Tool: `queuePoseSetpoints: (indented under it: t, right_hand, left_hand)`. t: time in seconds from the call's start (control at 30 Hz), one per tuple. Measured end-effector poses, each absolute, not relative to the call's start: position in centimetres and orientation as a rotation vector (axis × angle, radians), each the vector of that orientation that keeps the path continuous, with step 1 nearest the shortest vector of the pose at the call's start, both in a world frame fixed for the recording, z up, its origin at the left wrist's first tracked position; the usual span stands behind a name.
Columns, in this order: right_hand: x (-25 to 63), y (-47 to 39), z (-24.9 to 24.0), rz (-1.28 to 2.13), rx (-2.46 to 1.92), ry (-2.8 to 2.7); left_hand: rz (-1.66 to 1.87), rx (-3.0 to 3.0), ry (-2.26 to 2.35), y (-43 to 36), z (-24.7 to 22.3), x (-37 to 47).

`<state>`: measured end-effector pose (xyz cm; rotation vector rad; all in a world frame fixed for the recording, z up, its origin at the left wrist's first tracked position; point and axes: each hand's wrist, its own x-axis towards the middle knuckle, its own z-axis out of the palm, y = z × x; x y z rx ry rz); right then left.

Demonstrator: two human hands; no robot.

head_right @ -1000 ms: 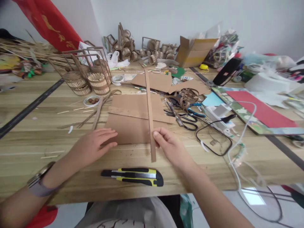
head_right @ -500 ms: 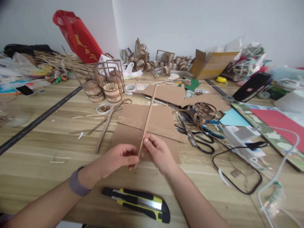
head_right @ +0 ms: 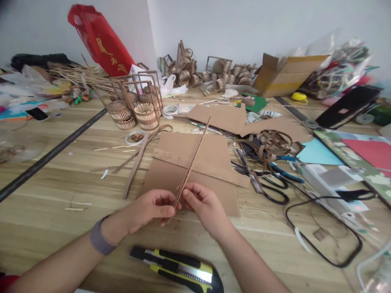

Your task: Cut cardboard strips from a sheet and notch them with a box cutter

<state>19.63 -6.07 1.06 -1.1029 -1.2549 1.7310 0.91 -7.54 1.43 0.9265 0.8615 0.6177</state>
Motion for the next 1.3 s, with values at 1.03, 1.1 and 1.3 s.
queuePoseSetpoints:
  t: [1.03, 1.1, 1.3]
  right_hand:
    - [20.0, -7.3, 0.6, 1.392, -1.204, -1.519]
    - [19.8, -7.7, 0.7, 1.262, -1.180, -1.640]
    - [19.6, -8.1, 0.7, 0.988, -1.138, -1.873]
  left_hand:
    - [0.825, 0.786, 0.912, -7.4, 1.2, 0.8]
    - [0.875, 0.780, 0.956, -7.4, 1.3, 0.9]
    - [0.950, 0.780, 0.985, -7.5, 1.5, 1.1]
